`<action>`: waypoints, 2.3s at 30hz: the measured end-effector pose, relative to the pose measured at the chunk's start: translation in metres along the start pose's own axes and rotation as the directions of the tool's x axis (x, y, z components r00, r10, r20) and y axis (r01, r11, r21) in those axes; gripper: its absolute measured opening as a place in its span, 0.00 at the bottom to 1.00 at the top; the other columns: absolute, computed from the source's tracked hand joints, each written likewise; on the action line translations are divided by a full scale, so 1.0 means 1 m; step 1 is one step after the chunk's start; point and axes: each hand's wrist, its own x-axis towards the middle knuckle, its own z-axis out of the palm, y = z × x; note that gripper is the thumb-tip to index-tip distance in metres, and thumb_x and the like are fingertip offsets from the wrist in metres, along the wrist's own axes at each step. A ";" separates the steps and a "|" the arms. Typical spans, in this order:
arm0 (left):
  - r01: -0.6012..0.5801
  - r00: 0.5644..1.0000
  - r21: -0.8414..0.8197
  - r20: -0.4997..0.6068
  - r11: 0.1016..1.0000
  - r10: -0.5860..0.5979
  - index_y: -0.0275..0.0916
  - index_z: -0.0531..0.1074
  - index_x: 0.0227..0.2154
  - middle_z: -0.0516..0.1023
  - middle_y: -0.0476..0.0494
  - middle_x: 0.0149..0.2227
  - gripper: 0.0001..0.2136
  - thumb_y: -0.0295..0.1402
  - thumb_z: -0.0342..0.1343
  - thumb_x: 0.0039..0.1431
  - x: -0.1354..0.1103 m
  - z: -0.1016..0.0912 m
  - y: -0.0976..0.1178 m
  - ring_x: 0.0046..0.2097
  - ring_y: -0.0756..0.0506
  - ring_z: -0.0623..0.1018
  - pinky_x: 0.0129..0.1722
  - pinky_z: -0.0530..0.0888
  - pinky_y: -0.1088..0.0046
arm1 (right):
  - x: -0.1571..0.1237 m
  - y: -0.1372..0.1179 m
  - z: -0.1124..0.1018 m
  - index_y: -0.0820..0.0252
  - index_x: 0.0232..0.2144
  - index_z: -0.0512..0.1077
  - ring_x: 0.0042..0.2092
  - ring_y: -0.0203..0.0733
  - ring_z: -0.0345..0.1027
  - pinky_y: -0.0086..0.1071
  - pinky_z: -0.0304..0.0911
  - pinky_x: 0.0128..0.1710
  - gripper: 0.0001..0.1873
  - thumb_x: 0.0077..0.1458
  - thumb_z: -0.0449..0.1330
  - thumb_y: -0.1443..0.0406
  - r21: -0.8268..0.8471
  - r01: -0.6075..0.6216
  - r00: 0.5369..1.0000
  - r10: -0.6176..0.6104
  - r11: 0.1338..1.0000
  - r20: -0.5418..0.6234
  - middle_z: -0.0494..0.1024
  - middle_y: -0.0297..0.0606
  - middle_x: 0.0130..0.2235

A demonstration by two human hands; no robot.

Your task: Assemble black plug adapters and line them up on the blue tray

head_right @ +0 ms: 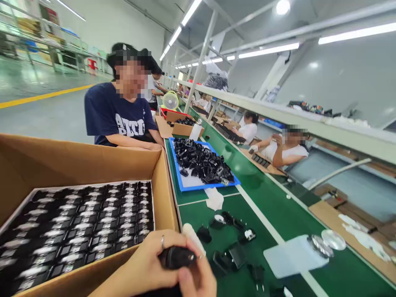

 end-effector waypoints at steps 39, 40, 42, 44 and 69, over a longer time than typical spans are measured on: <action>0.170 0.985 0.143 0.000 0.975 -0.172 0.39 0.64 0.31 0.67 0.54 0.26 0.13 0.36 0.55 0.39 0.031 -0.012 0.002 0.27 0.54 0.67 0.25 0.63 0.81 | 0.045 -0.017 0.008 0.54 0.28 0.71 0.42 0.44 0.61 0.35 0.61 0.40 0.07 0.40 0.62 0.64 0.149 0.028 0.999 -0.021 0.988 -0.049 0.70 0.33 0.37; 0.159 0.986 0.116 0.034 0.980 -0.164 0.39 0.64 0.32 0.68 0.54 0.28 0.14 0.36 0.55 0.39 0.031 -0.013 0.001 0.29 0.53 0.68 0.27 0.64 0.81 | 0.045 -0.017 0.006 0.54 0.28 0.71 0.41 0.43 0.62 0.34 0.62 0.39 0.07 0.40 0.62 0.64 0.117 0.020 0.999 -0.016 0.993 -0.035 0.71 0.33 0.36; 0.128 0.983 0.048 0.124 0.991 -0.133 0.38 0.63 0.33 0.68 0.52 0.31 0.14 0.35 0.54 0.40 0.031 -0.014 -0.002 0.32 0.52 0.68 0.31 0.65 0.79 | 0.040 -0.020 0.000 0.54 0.28 0.72 0.39 0.43 0.63 0.33 0.63 0.37 0.08 0.40 0.62 0.65 -0.015 -0.006 0.999 0.006 1.000 -0.036 0.71 0.33 0.35; 0.094 0.971 -0.024 0.225 0.995 -0.086 0.38 0.61 0.34 0.67 0.51 0.33 0.14 0.33 0.54 0.42 0.028 -0.009 -0.006 0.35 0.51 0.68 0.33 0.65 0.78 | 0.029 -0.026 -0.008 0.54 0.30 0.71 0.38 0.43 0.64 0.35 0.61 0.38 0.09 0.40 0.61 0.67 -0.224 -0.036 0.996 0.017 0.974 -0.086 0.71 0.33 0.34; 0.113 0.852 -0.035 0.518 0.993 -0.078 0.40 0.65 0.39 0.71 0.47 0.38 0.16 0.30 0.54 0.42 0.016 0.103 -0.045 0.40 0.50 0.70 0.35 0.68 0.76 | -0.079 -0.023 -0.079 0.52 0.37 0.68 0.40 0.42 0.63 0.37 0.57 0.43 0.14 0.43 0.54 0.64 -0.609 -0.408 0.861 0.064 0.680 -0.505 0.70 0.30 0.39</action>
